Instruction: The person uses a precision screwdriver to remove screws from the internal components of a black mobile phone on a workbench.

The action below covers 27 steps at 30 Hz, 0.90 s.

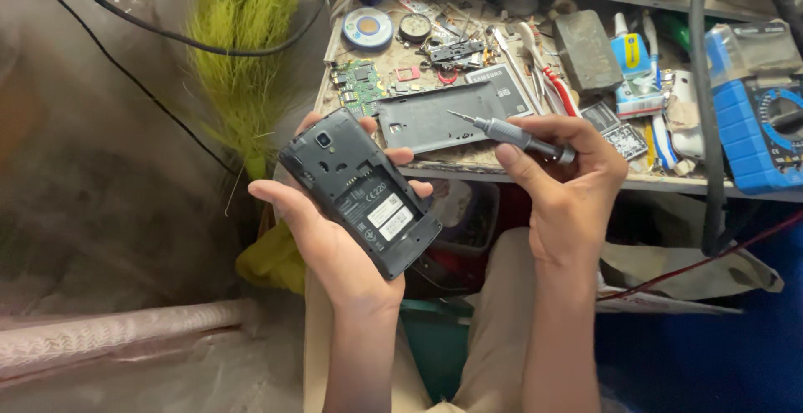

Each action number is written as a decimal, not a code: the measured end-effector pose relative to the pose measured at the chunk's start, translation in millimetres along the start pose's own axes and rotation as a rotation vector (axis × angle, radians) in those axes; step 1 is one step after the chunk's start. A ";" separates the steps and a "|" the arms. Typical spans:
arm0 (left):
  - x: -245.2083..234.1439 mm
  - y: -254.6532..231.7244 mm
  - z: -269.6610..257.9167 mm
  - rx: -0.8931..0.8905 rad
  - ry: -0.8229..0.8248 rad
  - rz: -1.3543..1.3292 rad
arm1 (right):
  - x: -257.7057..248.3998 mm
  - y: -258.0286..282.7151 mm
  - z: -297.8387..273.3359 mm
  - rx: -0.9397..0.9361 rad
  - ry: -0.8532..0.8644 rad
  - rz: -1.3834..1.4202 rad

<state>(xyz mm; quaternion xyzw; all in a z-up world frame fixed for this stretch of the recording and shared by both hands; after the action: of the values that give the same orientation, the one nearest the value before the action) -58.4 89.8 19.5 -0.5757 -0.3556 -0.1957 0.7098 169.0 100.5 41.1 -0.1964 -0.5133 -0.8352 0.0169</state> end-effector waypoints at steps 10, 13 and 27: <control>-5.3 -0.7 6.6 0.030 0.000 0.025 | -1.6 4.4 -5.1 -0.134 0.008 -0.212; -5.5 1.7 8.1 0.027 -0.005 0.030 | 5.1 6.5 -4.2 -0.131 0.054 -0.106; -6.5 2.9 7.9 0.066 0.000 0.006 | -17.9 -18.0 -4.8 -0.031 0.009 0.302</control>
<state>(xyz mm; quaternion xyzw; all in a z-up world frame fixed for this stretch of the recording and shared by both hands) -63.0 97.2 13.4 -0.5530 -0.3600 -0.1819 0.7290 179.9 101.7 17.7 -0.2682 -0.4647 -0.8319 0.1416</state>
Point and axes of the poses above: each hand's wrist, its own z-axis towards the middle knuckle, its own x-axis out of the palm, y = z × x, the point moved 9 cm from there along z, towards the middle knuckle, and after that the axes turned 13 degrees about z, right-handed, at the moved point
